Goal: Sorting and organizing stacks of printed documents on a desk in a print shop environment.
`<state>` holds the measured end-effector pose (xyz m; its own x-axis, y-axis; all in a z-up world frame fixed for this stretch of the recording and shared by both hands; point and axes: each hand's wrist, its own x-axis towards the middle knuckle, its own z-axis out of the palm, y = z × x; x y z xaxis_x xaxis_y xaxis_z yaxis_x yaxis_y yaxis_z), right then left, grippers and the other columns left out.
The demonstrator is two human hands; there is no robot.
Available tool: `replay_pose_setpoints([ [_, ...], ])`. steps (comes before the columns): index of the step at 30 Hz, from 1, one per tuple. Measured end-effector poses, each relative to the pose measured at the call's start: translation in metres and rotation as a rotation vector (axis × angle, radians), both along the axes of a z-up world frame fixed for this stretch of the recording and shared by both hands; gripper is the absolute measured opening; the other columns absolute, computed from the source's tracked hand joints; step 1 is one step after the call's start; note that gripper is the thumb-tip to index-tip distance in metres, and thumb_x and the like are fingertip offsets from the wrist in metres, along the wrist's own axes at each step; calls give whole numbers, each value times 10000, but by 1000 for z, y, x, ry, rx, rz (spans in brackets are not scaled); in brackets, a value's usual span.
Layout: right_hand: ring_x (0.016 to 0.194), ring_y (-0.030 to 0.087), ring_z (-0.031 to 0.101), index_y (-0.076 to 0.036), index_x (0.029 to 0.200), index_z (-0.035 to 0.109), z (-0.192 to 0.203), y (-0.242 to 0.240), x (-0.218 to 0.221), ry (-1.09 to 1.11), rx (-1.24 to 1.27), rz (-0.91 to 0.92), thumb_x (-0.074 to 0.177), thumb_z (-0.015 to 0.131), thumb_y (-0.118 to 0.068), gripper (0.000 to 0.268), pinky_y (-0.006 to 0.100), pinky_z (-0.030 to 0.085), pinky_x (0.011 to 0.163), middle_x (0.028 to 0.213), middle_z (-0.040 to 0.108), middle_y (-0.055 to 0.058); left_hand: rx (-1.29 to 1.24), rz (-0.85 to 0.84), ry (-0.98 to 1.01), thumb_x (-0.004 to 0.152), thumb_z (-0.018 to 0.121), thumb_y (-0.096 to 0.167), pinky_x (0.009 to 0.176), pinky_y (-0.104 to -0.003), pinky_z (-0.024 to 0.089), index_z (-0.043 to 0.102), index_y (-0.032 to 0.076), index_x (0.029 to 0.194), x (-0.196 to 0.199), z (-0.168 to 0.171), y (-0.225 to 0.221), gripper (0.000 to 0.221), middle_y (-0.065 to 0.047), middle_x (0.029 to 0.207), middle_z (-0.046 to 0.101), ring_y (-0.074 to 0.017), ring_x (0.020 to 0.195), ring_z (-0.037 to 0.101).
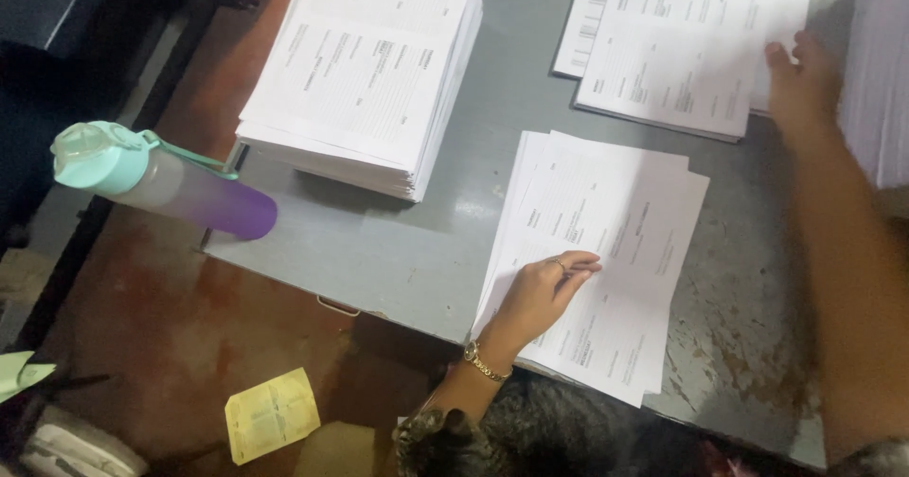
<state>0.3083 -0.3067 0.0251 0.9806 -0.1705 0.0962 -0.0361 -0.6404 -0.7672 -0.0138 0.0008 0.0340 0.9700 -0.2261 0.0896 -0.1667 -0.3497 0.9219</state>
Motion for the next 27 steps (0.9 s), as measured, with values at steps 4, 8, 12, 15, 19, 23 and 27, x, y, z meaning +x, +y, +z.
replay_pose_setpoints([
  [4, 1174, 398, 544, 12, 1493, 483, 76, 52, -142, 25, -132, 115, 1148, 540, -217, 418, 544, 443, 925, 1391, 543, 246, -1, 20, -109, 1059, 523, 150, 947, -330, 619, 601, 34, 1326, 1, -3, 1, 302, -84, 1188, 742, -222, 1099, 729],
  [8, 1441, 392, 384, -100, 1523, 450, 88, 76, -262, 422, -219, 127, 1005, 550, -283, 558, 585, 323, 1136, 1619, 386, 160, 43, 240, -281, 1049, 550, 104, 1079, -435, 551, 640, 78, 1287, 2, -15, 3, 255, -118, 1255, 708, -291, 1192, 681],
  [12, 1526, 472, 268, -154, 1505, 486, -36, 41, -344, -95, -264, 538, 774, 781, -295, 800, 640, 207, 1202, 1689, 277, 231, 96, 477, -441, 1014, 599, 40, 1148, -468, 451, 646, 84, 1230, 5, -23, 3, 225, -93, 1298, 665, -333, 1300, 573],
  [15, 1575, 484, 149, -272, 1516, 426, -45, 57, -375, -194, -471, 799, 618, 882, -529, 1039, 629, 232, 1192, 1721, 167, 213, 243, 565, -250, 1013, 592, 188, 1242, -589, 214, 563, 104, 1331, 8, -35, 3, 330, -180, 1539, 482, -420, 1476, 369],
  [19, 1520, 454, 352, -273, 1514, 449, -38, 60, -392, -315, -591, 799, 672, 817, -545, 958, 639, 348, 1157, 1659, 360, 158, 227, 559, -360, 1044, 576, 187, 1194, -507, 376, 514, 54, 1390, 0, -29, 2, 375, -168, 1512, 502, -384, 1428, 470],
  [23, 1545, 430, 283, -191, 1512, 462, -15, 61, -396, -226, -609, 870, 780, 731, -429, 815, 640, 257, 1217, 1652, 353, 164, 88, 532, -111, 1045, 528, 270, 1032, -452, 557, 488, 134, 1431, -6, -6, 1, 412, -121, 1596, 431, -336, 1507, 384],
  [27, 1547, 401, 285, -231, 1510, 461, -16, 50, -393, -196, -668, 861, 768, 722, -442, 815, 596, 252, 1236, 1656, 352, 127, 89, 549, -116, 1046, 524, 269, 1036, -446, 556, 481, 115, 1439, -7, -8, 1, 425, -117, 1591, 433, -303, 1487, 426],
])
